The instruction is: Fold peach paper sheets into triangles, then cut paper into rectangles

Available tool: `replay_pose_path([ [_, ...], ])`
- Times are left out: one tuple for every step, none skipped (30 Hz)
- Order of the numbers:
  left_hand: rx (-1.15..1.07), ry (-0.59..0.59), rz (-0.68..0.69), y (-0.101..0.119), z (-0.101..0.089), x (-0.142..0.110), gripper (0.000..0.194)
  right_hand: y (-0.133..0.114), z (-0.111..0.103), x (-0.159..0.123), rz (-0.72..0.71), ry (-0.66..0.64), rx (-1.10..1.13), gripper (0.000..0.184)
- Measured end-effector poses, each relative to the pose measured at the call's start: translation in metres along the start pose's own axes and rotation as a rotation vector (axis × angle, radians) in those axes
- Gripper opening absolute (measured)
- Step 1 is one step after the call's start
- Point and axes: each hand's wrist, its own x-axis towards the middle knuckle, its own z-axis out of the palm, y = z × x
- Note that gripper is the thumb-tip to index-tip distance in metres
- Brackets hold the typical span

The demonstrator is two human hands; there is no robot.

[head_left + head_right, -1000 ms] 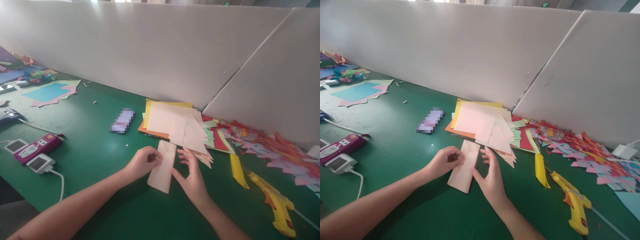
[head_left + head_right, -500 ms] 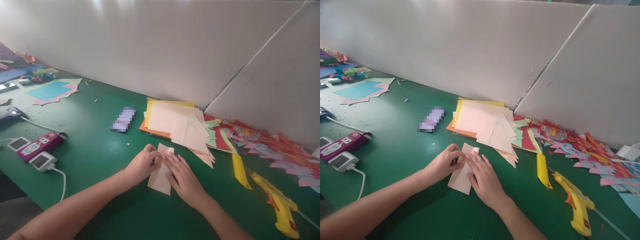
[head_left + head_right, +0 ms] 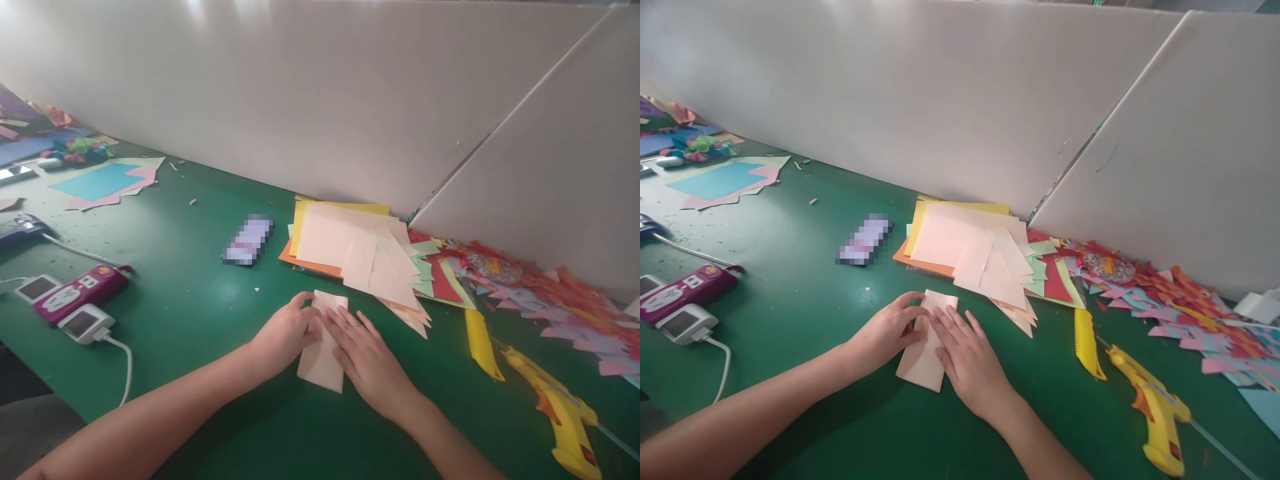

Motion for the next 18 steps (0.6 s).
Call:
replay_pose_path([
  [0.000, -0.005, -0.006, 0.0007, -0.0005, -0.0001, 0.020, -0.0002, -0.0004, 0.0002, 0.000, -0.002, 0.001, 0.054],
  [-0.002, -0.010, -0.013, 0.0014, -0.0008, -0.0003, 0.020, -0.0002, -0.0006, 0.0005, 0.001, -0.005, 0.002, 0.054],
  [-0.001, -0.015, -0.019, 0.0020, -0.0011, -0.0003, 0.019, -0.0003, -0.0007, 0.0007, 0.000, -0.006, 0.003, 0.054],
  [0.003, -0.019, -0.021, 0.0025, -0.0014, -0.0004, 0.019, -0.0002, -0.0008, 0.0008, -0.001, -0.005, 0.002, 0.054],
  [0.007, -0.023, -0.020, 0.0029, -0.0016, -0.0004, 0.018, -0.0001, -0.0008, 0.0010, -0.001, -0.007, 0.001, 0.054],
  [0.012, -0.028, -0.019, 0.0031, -0.0018, -0.0005, 0.018, 0.0000, -0.0008, 0.0011, -0.002, -0.009, -0.001, 0.054],
  [0.016, -0.036, -0.020, 0.0033, -0.0021, -0.0007, 0.018, 0.0002, -0.0009, 0.0012, -0.003, -0.012, -0.004, 0.053],
  [0.020, -0.048, -0.023, 0.0034, -0.0024, -0.0008, 0.019, 0.0003, -0.0011, 0.0013, -0.003, -0.017, -0.007, 0.053],
  [0.025, -0.060, -0.026, 0.0034, -0.0029, -0.0010, 0.020, 0.0005, -0.0013, 0.0014, -0.003, -0.021, -0.009, 0.052],
  [0.031, -0.073, -0.028, 0.0035, -0.0034, -0.0013, 0.022, 0.0007, -0.0015, 0.0016, -0.003, -0.025, -0.012, 0.052],
  [0.039, -0.083, -0.026, 0.0037, -0.0041, -0.0016, 0.025, 0.0010, -0.0017, 0.0017, -0.003, -0.030, -0.017, 0.052],
  [0.051, -0.091, -0.022, 0.0040, -0.0048, -0.0020, 0.027, 0.0013, -0.0018, 0.0018, -0.002, -0.036, -0.023, 0.052],
  [0.063, -0.098, -0.016, 0.0045, -0.0056, -0.0024, 0.029, 0.0016, -0.0019, 0.0019, -0.002, -0.042, -0.032, 0.052],
  [0.077, -0.104, -0.013, 0.0050, -0.0063, -0.0029, 0.031, 0.0020, -0.0018, 0.0021, -0.001, -0.048, -0.041, 0.052],
  [0.090, -0.109, -0.012, 0.0055, -0.0070, -0.0032, 0.031, 0.0024, -0.0018, 0.0022, -0.001, -0.054, -0.049, 0.052],
  [0.102, -0.111, -0.009, 0.0060, -0.0077, -0.0035, 0.032, 0.0027, -0.0016, 0.0023, -0.001, -0.059, -0.056, 0.052],
  [0.109, -0.112, -0.005, 0.0065, -0.0083, -0.0037, 0.032, 0.0030, -0.0015, 0.0024, -0.001, -0.062, -0.061, 0.052],
  [0.110, -0.115, 0.003, 0.0068, -0.0089, -0.0037, 0.033, 0.0032, -0.0013, 0.0024, -0.002, -0.064, -0.065, 0.052],
])
